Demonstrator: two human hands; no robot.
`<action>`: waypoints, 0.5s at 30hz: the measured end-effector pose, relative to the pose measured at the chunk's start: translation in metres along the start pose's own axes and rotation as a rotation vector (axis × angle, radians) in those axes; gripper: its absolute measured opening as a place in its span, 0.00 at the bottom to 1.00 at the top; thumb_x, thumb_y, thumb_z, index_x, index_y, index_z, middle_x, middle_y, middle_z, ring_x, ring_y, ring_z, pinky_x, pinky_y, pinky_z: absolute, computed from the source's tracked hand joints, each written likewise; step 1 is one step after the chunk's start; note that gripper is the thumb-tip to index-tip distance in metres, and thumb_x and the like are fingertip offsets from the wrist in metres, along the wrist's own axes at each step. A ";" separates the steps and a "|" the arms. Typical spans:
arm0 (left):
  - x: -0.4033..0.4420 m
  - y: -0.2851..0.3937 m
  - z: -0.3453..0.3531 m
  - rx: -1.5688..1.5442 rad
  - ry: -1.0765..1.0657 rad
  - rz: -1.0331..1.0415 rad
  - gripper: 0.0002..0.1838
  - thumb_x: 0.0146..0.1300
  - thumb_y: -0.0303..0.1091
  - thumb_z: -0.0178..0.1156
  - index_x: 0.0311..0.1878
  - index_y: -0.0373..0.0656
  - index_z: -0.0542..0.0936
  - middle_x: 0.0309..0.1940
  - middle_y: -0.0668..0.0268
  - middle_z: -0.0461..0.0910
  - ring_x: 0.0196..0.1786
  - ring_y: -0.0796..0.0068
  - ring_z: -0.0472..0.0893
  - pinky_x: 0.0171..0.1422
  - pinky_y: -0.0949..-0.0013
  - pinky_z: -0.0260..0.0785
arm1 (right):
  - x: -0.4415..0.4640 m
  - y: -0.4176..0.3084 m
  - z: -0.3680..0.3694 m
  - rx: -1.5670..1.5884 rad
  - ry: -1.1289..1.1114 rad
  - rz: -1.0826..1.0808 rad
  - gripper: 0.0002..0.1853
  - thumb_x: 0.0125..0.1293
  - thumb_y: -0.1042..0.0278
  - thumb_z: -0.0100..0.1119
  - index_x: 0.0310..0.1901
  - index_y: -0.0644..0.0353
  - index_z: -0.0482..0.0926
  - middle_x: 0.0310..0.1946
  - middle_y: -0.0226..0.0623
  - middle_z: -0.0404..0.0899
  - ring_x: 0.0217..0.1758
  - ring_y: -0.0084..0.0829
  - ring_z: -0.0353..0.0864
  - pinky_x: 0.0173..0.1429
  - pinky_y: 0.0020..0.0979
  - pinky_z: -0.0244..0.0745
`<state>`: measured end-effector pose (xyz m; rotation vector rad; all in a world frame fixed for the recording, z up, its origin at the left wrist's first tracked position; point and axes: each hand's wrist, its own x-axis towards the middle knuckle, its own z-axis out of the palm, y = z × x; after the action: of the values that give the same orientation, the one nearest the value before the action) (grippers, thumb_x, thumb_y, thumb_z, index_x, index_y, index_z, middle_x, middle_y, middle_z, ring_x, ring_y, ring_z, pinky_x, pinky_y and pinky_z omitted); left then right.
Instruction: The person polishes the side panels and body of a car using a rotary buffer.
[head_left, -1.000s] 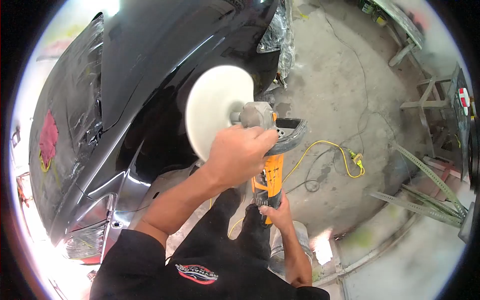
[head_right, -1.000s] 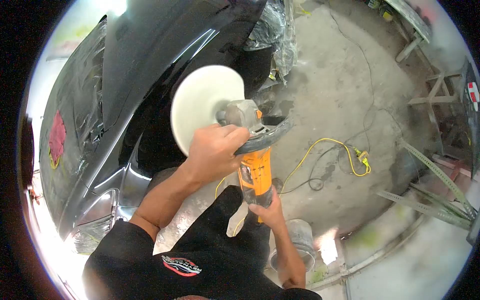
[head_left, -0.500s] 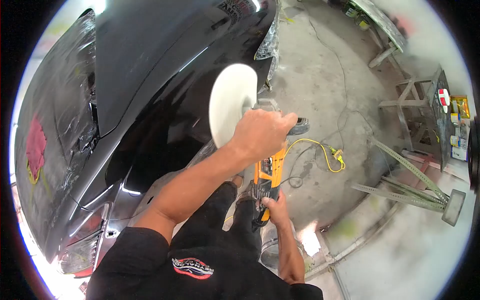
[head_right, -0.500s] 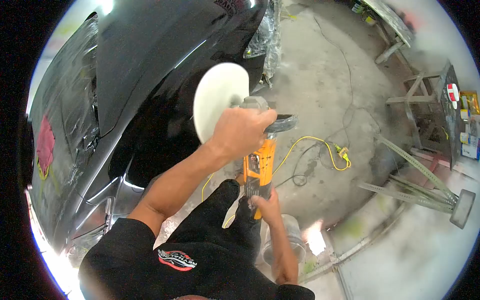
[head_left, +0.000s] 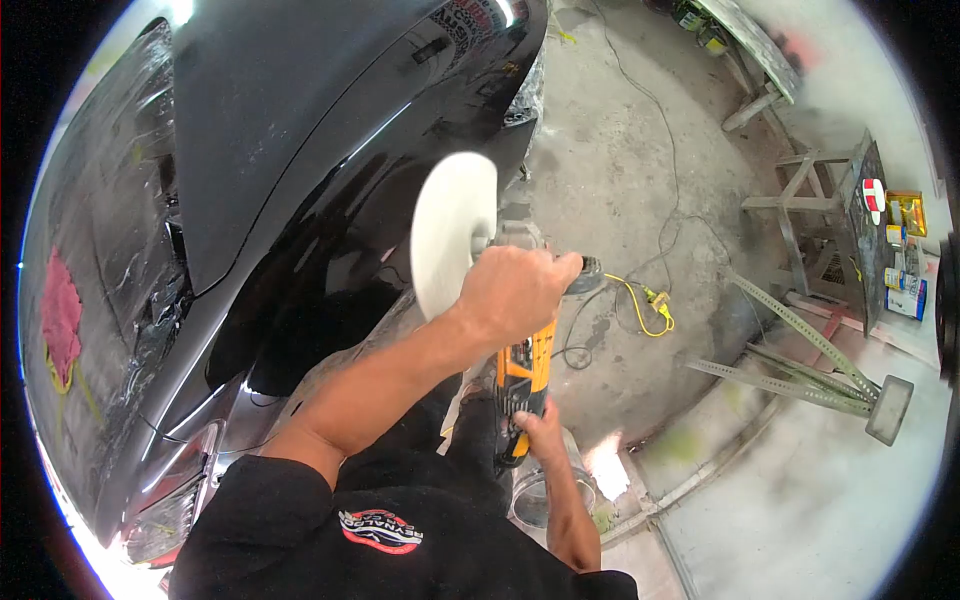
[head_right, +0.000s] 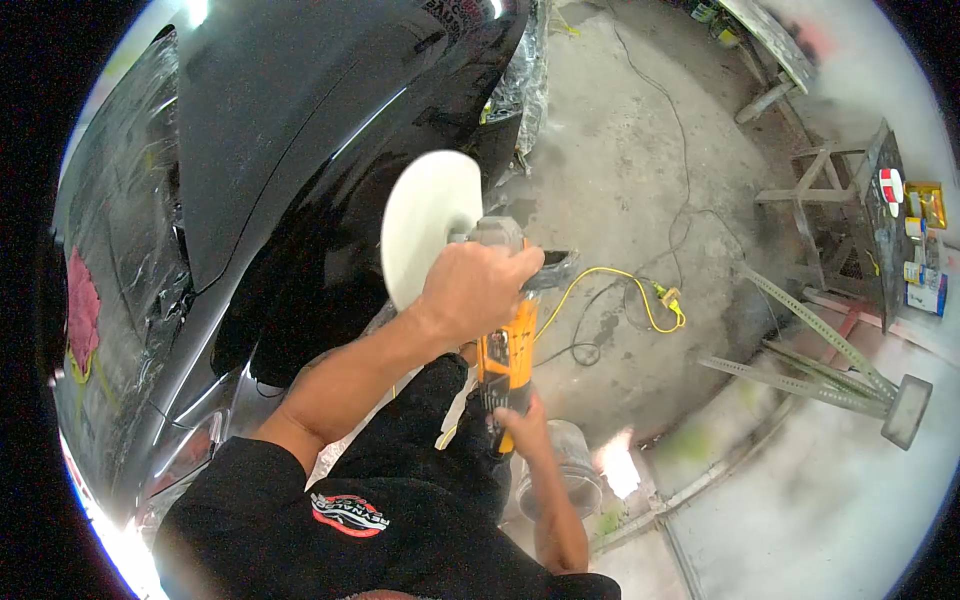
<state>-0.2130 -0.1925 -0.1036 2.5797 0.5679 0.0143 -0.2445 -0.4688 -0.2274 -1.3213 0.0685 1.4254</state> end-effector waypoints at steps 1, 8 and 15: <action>-0.001 0.001 0.000 0.001 -0.023 -0.014 0.10 0.53 0.30 0.67 0.37 0.45 0.76 0.24 0.58 0.82 0.30 0.52 0.85 0.33 0.53 0.76 | -0.005 -0.003 0.009 0.003 0.035 -0.004 0.25 0.54 0.69 0.63 0.55 0.63 0.73 0.36 0.34 0.81 0.33 0.27 0.82 0.40 0.31 0.80; 0.038 -0.010 0.000 -0.012 0.111 0.061 0.09 0.53 0.31 0.67 0.35 0.45 0.76 0.24 0.57 0.81 0.29 0.52 0.84 0.33 0.52 0.75 | 0.022 -0.027 0.002 -0.019 0.051 -0.063 0.23 0.55 0.66 0.62 0.53 0.63 0.74 0.35 0.35 0.81 0.31 0.27 0.82 0.38 0.31 0.79; 0.011 -0.006 -0.004 -0.024 0.055 0.008 0.09 0.52 0.30 0.66 0.35 0.45 0.77 0.23 0.57 0.81 0.29 0.51 0.84 0.32 0.52 0.75 | -0.001 -0.015 0.001 -0.032 0.013 0.006 0.28 0.57 0.68 0.63 0.61 0.64 0.71 0.38 0.34 0.82 0.35 0.26 0.82 0.43 0.30 0.79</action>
<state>-0.2059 -0.1815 -0.1044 2.5654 0.5734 0.0944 -0.2348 -0.4632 -0.2179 -1.3576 0.0591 1.4278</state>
